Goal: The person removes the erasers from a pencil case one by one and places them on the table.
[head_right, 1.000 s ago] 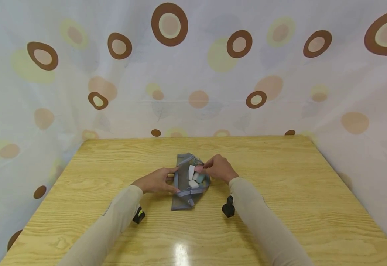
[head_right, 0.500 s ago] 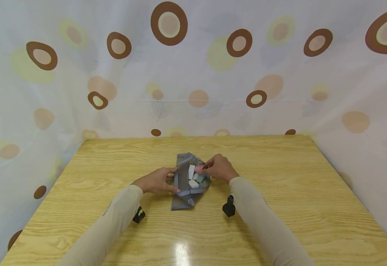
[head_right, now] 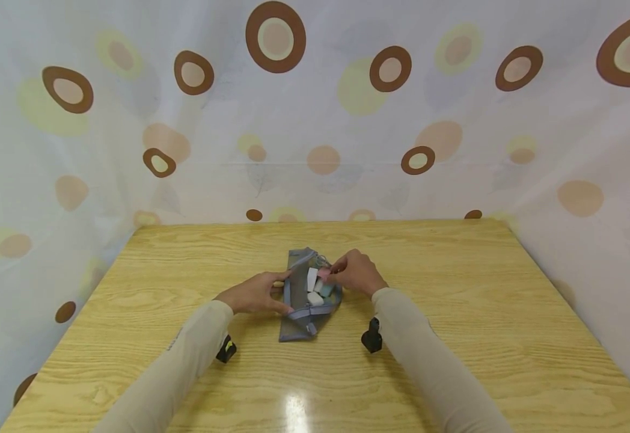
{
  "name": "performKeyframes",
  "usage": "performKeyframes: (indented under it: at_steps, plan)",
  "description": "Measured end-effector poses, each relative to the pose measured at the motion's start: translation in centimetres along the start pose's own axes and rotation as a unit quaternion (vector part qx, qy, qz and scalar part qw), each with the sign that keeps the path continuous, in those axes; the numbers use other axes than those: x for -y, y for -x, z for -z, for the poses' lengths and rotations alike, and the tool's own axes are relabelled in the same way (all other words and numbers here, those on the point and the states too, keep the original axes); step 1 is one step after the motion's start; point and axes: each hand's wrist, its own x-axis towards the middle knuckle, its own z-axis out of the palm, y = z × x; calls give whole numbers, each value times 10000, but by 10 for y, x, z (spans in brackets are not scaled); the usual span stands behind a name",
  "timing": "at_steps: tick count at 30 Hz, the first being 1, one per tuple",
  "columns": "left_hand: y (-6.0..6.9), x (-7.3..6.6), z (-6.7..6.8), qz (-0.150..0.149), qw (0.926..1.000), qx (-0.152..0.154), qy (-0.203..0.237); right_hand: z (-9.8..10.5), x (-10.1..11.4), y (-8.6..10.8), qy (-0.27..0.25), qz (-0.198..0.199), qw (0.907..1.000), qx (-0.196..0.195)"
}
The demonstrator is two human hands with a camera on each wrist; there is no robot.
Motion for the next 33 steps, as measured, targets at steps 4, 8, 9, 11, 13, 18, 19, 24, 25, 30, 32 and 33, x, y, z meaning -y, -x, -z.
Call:
performKeyframes:
  at_steps: [4,8,9,11,13,18,19,24,25,30,32,33]
  plan:
    - [1,-1,0,23,10000,13,76,0,0,0,42,-27,10000,-50]
    - [1,-2,0,34,9998,24,194,1,-2,-1,79,-2,9999,-76]
    - [1,-2,0,26,9998,23,192,1,-2,-1,84,-3,9999,-64]
    - [1,-2,0,17,9998,21,181,3,-3,0,112,-5,9999,-41]
    - [1,-2,1,10,9999,14,153,4,-2,1,134,-30,9999,-4]
    - [0,0,2,-19,9999,5,151,7,0,1,300,-43,9995,20]
    - [0,0,2,-25,9999,3,159,7,1,1,341,-45,9994,14]
    - [0,0,2,-30,9998,-9,191,6,7,-1,475,-109,9988,-24]
    - [0,-1,2,-28,9998,-8,199,6,8,-2,491,-160,9987,-40]
    - [1,-1,0,-7,9998,-5,210,2,10,-2,685,-310,9970,-167]
    - [1,-1,0,-7,9998,-1,218,1,11,-2,731,-358,9964,-214]
    - [1,-1,-1,-11,9998,-4,222,1,12,-2,748,-355,9963,-233]
